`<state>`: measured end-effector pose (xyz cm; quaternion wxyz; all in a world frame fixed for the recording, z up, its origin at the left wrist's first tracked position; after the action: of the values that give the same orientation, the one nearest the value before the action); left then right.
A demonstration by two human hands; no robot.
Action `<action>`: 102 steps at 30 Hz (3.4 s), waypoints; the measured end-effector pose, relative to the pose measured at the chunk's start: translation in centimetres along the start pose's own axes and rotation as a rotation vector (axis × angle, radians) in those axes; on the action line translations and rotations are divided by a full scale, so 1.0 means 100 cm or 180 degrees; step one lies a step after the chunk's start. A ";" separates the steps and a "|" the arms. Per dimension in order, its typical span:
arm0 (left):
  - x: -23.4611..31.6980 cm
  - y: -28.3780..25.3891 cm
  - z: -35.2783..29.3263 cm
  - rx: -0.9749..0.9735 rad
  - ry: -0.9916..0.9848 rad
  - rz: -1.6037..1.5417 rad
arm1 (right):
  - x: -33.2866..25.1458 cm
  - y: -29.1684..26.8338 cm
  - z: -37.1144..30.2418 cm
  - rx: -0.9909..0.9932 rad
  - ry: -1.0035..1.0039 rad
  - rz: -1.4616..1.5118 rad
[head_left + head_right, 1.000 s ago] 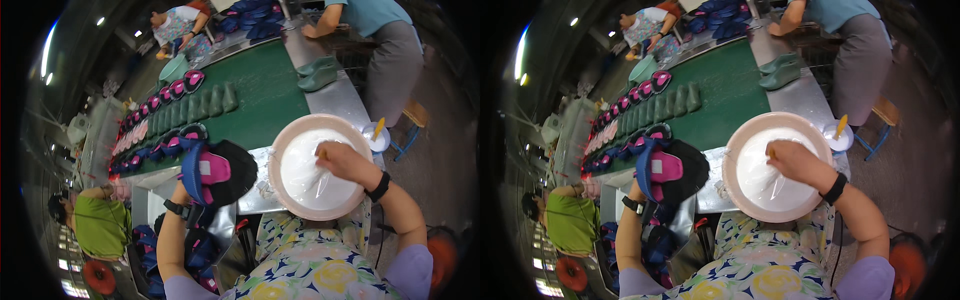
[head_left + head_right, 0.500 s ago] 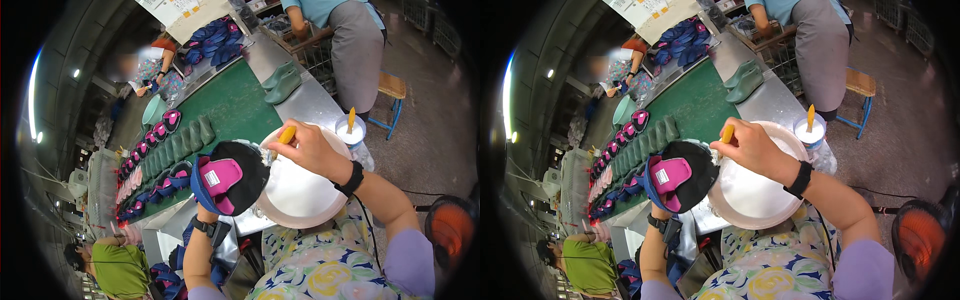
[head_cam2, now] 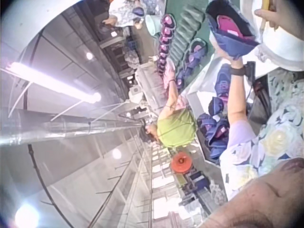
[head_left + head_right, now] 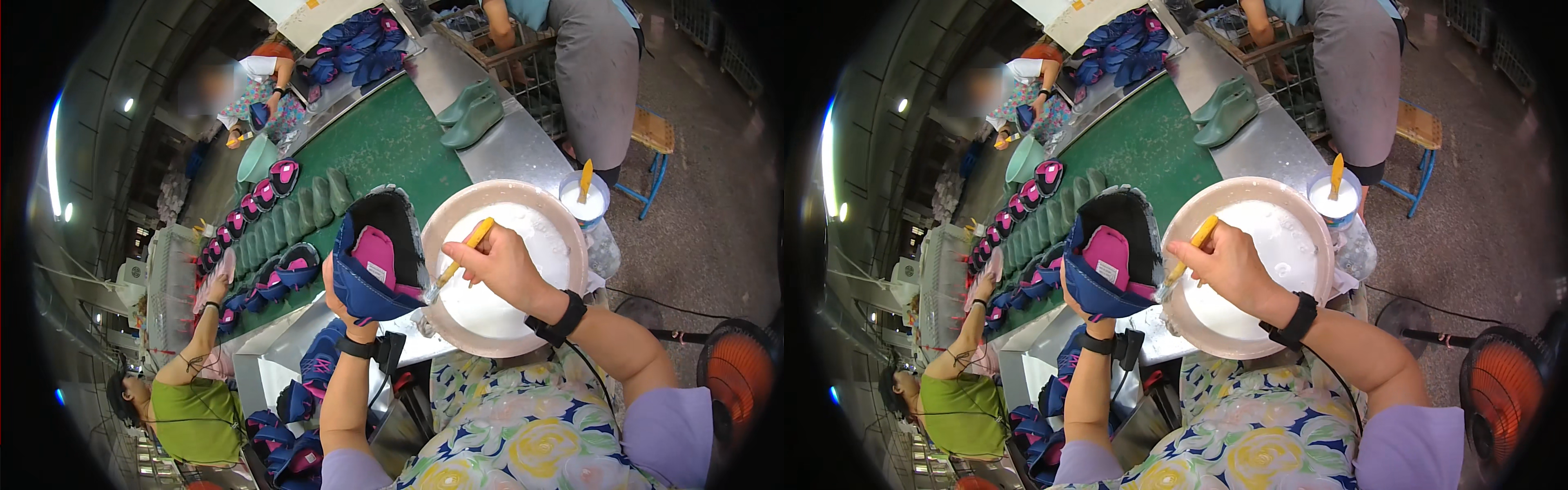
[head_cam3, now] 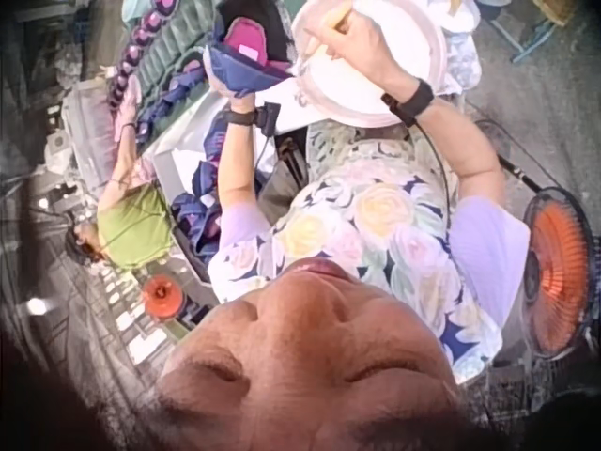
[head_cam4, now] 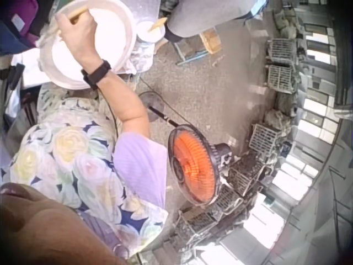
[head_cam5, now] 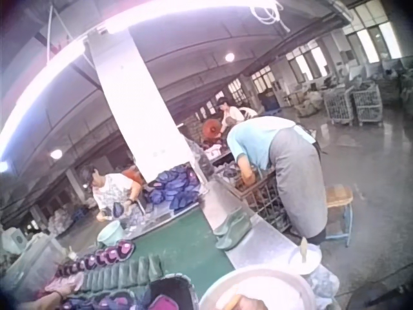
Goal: Apply adhesive to the interior edges of shoe uppers using a brush.
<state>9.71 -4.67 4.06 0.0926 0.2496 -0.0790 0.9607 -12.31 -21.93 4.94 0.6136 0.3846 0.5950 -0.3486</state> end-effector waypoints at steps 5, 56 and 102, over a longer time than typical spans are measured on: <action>0.005 -0.014 0.017 -0.0154 0.0008 0.0621 | -0.014 -0.008 -0.004 -0.0066 -0.0397 0.0250; 0.006 0.001 -0.065 -0.0804 -0.4117 -0.2373 | -0.043 0.000 -0.016 -0.1148 -0.3667 -0.0402; -0.253 -0.121 -0.021 0.0491 -0.4137 -0.0797 | -0.011 -0.048 0.018 -0.0181 -0.1358 -0.0677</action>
<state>33.11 3.97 -9.01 0.1190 0.7911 -0.0203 0.5996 -15.77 -25.71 5.79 0.6958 0.2199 0.4986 -0.4678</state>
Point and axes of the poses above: each hand's wrist, its own z-axis towards the middle knuckle, its own y-axis out of the palm, x = y × z, the point moved 4 cm from there along z, towards the middle knuckle, and after that the axes turned 15 degrees about x, right-handed, at the moved point
